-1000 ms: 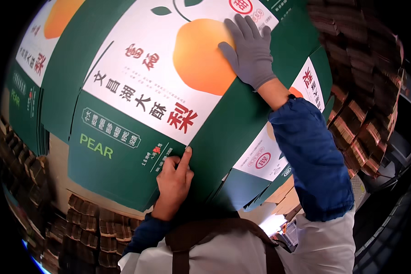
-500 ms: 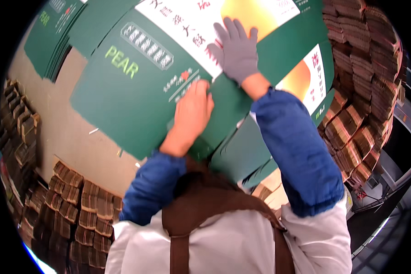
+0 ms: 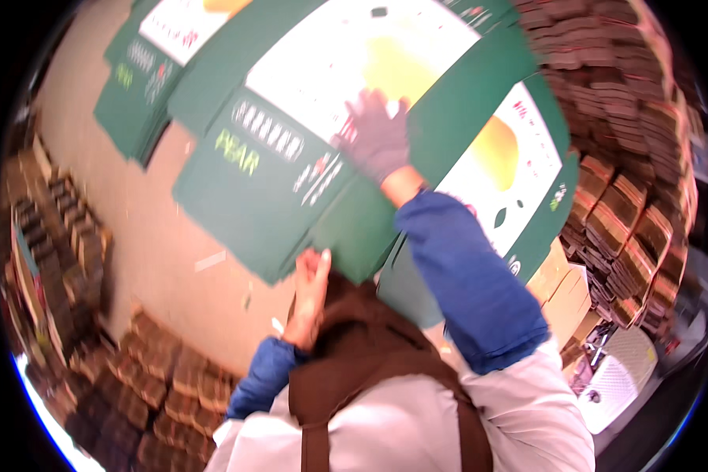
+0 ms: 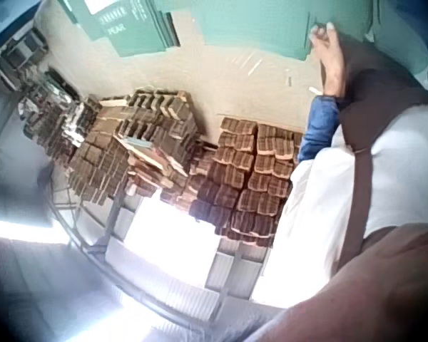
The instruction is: The person repeatedly folds flat cardboard sheets into green pear-branded boxes. They pick up a sheet, fold the sides to form the box shape, and place the finished box onto a growing stack. The process is continuous and repetitive throughout the clip.
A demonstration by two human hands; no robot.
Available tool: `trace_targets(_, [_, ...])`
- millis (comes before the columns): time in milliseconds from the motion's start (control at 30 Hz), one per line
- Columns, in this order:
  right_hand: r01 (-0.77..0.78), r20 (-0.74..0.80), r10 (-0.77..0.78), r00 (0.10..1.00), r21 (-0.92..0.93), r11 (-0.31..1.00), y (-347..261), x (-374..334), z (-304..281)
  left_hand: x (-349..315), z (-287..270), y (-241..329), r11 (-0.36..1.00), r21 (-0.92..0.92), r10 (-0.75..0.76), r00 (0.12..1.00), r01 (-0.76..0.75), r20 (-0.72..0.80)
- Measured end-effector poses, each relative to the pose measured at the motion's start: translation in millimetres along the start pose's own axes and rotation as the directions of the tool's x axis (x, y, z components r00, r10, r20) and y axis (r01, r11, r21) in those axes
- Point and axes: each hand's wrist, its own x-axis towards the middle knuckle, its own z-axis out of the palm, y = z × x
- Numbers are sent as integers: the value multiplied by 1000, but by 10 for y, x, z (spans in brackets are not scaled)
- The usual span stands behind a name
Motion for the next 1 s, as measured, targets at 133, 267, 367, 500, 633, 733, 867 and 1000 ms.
trace_targets(133, [1,82,-8,997,86,996,-14,57,-218,84,322,121,973,-115,-207,977,200,-56])
trace_targets(267, [18,-62,-6,998,204,979,30,-21,-207,72,492,213,966,-80,-255,958,246,-128])
trace_targets(367, [13,-13,-10,1000,254,967,8,-1,-198,56,458,249,971,-93,-229,966,218,-123])
trace_targets(500, [27,-53,-11,999,311,950,-1,21,-92,194,432,-48,983,-142,-132,982,113,-132])
trace_targets(633, [12,-159,61,985,426,905,444,60,101,226,484,-188,989,-124,-95,982,75,-166])
trace_targets(733, [-130,-210,240,948,431,893,1297,335,57,226,422,-192,987,-79,-155,966,142,-206])
trace_targets(867, [-697,-112,718,687,175,695,3550,480,128,253,441,-264,988,-100,-141,965,121,-221])
trace_targets(1000, [-794,127,784,608,129,595,4515,159,283,90,585,10,982,-91,-185,949,167,-255])
